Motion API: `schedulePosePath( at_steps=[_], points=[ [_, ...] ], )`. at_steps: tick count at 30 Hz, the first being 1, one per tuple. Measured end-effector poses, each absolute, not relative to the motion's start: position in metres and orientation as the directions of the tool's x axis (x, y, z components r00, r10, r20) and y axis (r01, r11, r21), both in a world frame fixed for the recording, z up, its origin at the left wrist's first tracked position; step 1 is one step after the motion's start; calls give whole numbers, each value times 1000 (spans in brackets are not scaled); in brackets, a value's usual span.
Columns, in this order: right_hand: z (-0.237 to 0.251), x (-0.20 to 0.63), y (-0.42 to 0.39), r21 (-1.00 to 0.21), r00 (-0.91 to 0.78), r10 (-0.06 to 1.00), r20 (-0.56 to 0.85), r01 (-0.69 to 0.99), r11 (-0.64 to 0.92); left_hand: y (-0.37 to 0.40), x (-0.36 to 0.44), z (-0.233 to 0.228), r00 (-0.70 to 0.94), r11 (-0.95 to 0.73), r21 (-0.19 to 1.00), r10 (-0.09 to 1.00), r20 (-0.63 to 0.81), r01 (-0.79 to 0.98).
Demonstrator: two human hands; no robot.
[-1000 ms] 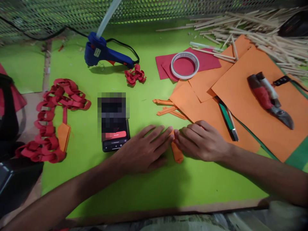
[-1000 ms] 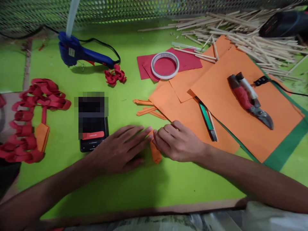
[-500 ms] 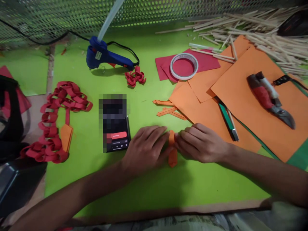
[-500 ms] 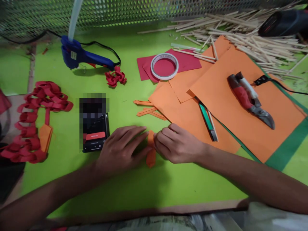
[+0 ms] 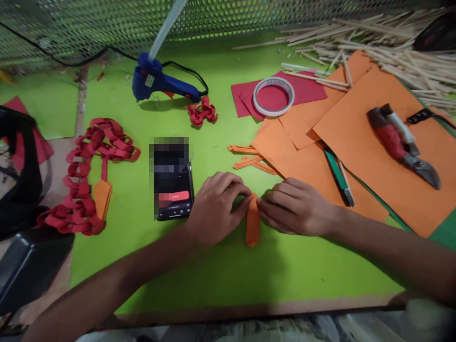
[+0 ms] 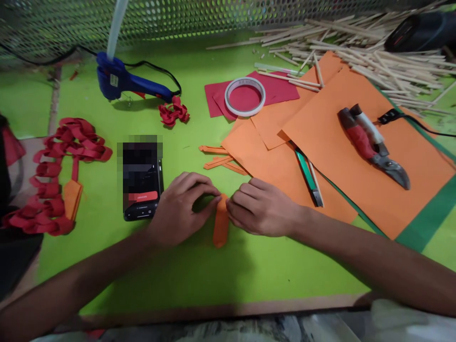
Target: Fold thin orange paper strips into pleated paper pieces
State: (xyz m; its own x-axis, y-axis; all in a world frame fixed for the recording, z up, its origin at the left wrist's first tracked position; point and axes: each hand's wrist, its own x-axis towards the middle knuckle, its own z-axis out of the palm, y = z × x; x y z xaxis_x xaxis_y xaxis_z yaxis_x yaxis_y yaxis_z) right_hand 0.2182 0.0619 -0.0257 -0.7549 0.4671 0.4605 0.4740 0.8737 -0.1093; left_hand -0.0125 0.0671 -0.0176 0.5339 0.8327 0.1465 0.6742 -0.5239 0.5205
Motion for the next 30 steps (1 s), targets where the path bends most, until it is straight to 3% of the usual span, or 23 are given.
schedulePosePath(
  at_steps=[10,16,22,30],
  points=[
    [-31,220,63,-107,-725,496,478,513,852,66,-12,-22,604,-678,351,735,310,645],
    [-30,221,65,-106,-724,503,472,519,848,68,-13,-25,602,-687,348,727,331,638],
    [-28,225,71,-66,-784,438,439,458,887,69,-13,-26,605,-690,355,724,331,631],
    [-29,232,79,-177,-791,458,405,423,888,72,-17,-29,635,-708,348,706,313,615]
  ],
)
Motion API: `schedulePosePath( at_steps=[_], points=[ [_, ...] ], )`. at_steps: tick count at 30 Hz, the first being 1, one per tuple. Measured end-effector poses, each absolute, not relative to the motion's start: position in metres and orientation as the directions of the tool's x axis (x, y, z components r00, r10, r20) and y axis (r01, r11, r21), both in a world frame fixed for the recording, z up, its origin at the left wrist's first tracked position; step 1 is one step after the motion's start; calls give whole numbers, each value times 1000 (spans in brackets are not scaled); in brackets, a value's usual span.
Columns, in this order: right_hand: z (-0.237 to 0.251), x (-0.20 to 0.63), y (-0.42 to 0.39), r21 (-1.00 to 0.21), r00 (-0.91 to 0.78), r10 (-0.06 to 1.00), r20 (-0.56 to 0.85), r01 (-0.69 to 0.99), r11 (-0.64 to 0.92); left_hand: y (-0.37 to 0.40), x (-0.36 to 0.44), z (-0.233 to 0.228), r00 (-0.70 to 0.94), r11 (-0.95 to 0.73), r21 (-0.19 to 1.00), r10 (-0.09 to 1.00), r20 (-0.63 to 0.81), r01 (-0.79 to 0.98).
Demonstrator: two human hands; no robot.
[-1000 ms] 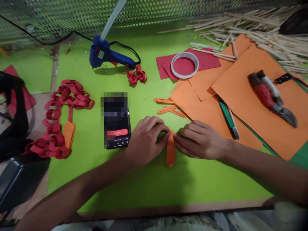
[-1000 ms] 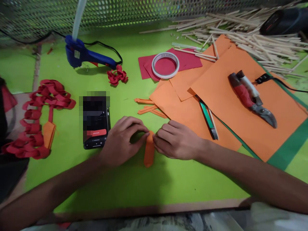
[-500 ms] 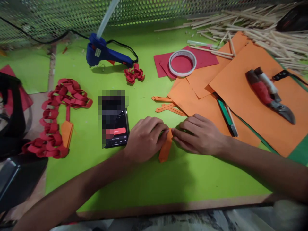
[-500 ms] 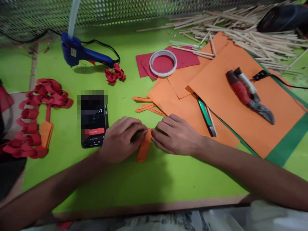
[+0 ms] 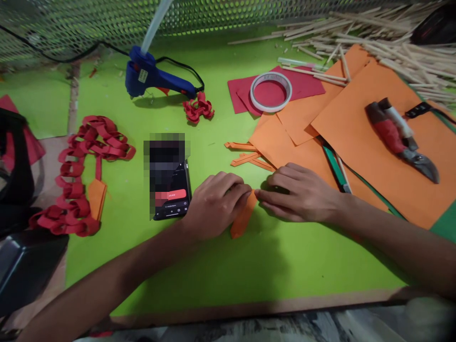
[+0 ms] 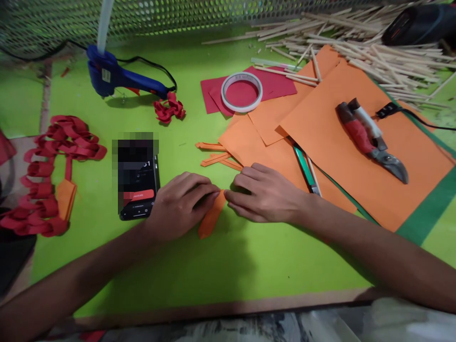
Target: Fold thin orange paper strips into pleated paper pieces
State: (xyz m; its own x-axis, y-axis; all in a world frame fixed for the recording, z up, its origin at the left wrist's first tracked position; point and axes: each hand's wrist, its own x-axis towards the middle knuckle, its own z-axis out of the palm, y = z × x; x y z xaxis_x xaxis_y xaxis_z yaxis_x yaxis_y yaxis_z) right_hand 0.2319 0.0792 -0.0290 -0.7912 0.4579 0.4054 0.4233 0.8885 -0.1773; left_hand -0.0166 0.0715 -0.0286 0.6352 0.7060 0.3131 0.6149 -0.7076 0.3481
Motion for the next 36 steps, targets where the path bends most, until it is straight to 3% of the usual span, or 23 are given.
schedulePosePath(
  at_steps=[10,23,36],
  points=[
    [-31,234,79,-196,-788,468,400,426,883,68,-21,-22,769,-833,82,539,342,547],
    [-29,232,79,-182,-786,464,410,428,885,63,-20,-16,791,-856,-41,457,407,516],
    [-30,232,79,-179,-787,465,405,431,884,63,-25,-17,890,-922,-98,329,317,376]
  ],
)
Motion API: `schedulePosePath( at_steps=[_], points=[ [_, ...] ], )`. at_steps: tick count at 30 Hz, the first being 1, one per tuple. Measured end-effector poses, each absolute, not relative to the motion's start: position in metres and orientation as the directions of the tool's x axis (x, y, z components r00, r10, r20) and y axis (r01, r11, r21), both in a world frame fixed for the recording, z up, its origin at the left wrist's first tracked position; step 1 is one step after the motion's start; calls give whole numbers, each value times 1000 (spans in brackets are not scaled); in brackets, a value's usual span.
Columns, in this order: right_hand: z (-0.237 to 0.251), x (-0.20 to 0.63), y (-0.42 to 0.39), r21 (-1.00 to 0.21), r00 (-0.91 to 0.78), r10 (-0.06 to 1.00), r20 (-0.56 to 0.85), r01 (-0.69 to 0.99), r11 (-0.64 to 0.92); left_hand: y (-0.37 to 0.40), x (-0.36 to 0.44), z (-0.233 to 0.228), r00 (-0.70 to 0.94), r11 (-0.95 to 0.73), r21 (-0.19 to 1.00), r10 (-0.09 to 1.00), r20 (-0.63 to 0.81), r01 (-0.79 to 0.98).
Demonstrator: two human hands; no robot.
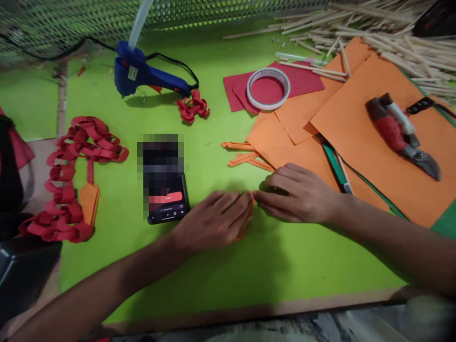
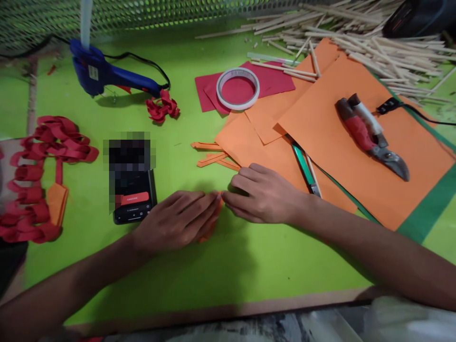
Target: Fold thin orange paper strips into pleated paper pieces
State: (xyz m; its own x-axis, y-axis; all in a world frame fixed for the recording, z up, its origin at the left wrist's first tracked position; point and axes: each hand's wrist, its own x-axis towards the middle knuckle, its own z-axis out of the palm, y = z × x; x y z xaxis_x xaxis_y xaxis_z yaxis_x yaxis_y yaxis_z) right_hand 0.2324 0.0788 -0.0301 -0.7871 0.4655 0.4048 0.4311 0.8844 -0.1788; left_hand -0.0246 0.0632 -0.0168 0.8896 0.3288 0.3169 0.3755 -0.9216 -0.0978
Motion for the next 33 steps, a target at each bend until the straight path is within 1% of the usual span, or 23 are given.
schedulePosePath(
  at_steps=[6,12,18,22,26,28,30,33],
  points=[
    [-30,232,78,-139,-789,452,416,436,889,64,-26,-17,903,-924,-120,317,288,363],
    [-28,228,76,-59,-798,419,434,438,897,63,-31,-20,906,-929,-134,294,304,346],
    [-25,227,72,31,-819,387,424,440,897,62,-28,-20,848,-887,-126,371,379,445],
    [-25,228,71,35,-828,388,404,438,898,62,-26,-19,824,-869,-87,424,375,487],
    [-25,228,71,17,-827,393,403,436,900,63,-28,-21,831,-886,-41,416,370,462],
    [-26,228,71,13,-824,396,405,438,899,64,-28,-22,821,-881,-18,433,373,473],
    [-26,228,71,12,-824,396,405,438,899,64,-27,-22,809,-868,-13,456,372,496],
    [-25,227,72,13,-825,392,407,434,901,65,-25,-20,813,-868,-34,449,372,495]
  ],
)
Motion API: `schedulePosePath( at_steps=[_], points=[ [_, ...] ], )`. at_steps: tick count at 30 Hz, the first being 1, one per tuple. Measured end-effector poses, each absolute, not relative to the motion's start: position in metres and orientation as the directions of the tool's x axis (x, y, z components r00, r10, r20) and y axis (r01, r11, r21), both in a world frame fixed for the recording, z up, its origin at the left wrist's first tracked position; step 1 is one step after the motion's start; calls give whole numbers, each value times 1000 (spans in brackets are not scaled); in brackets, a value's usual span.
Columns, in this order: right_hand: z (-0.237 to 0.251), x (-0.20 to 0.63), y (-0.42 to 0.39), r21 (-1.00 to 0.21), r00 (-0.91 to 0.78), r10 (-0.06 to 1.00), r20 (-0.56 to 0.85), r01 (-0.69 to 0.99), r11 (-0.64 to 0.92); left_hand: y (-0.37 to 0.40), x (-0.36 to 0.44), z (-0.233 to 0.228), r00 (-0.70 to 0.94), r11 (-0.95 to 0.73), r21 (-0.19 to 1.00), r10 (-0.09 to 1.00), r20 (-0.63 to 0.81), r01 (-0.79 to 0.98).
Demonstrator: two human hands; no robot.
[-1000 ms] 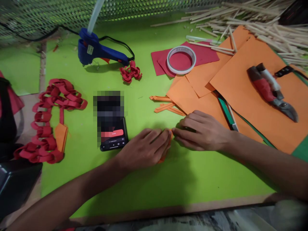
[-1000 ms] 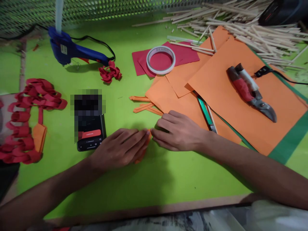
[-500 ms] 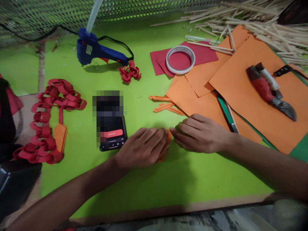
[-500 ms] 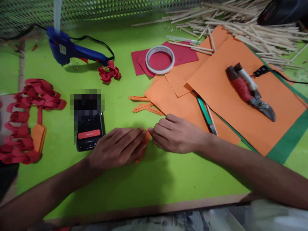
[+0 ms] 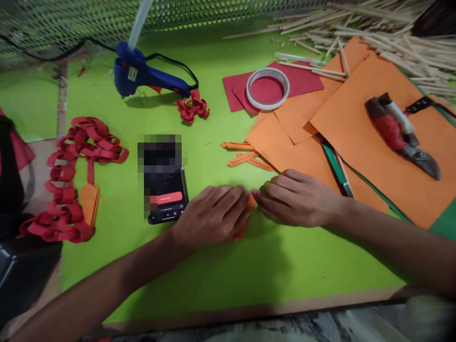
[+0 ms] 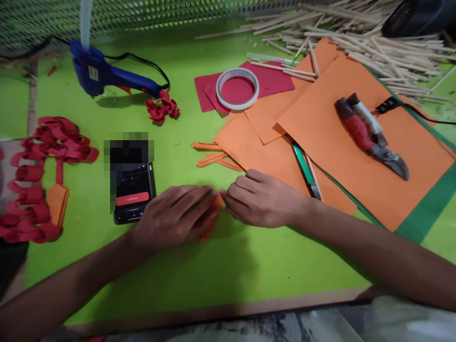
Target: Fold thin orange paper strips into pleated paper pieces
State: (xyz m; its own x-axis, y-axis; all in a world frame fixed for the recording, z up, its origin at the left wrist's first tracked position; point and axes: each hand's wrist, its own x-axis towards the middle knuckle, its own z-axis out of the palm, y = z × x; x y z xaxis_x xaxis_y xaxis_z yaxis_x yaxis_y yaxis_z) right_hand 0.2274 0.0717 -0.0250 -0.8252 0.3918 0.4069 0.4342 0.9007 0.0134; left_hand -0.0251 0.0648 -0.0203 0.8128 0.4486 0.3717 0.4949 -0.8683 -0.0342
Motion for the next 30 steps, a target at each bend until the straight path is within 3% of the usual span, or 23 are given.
schedulePosePath(
  at_steps=[30],
  points=[
    [-26,228,70,5,-816,391,426,434,901,62,-24,-18,855,-881,-149,377,356,450]
  ],
)
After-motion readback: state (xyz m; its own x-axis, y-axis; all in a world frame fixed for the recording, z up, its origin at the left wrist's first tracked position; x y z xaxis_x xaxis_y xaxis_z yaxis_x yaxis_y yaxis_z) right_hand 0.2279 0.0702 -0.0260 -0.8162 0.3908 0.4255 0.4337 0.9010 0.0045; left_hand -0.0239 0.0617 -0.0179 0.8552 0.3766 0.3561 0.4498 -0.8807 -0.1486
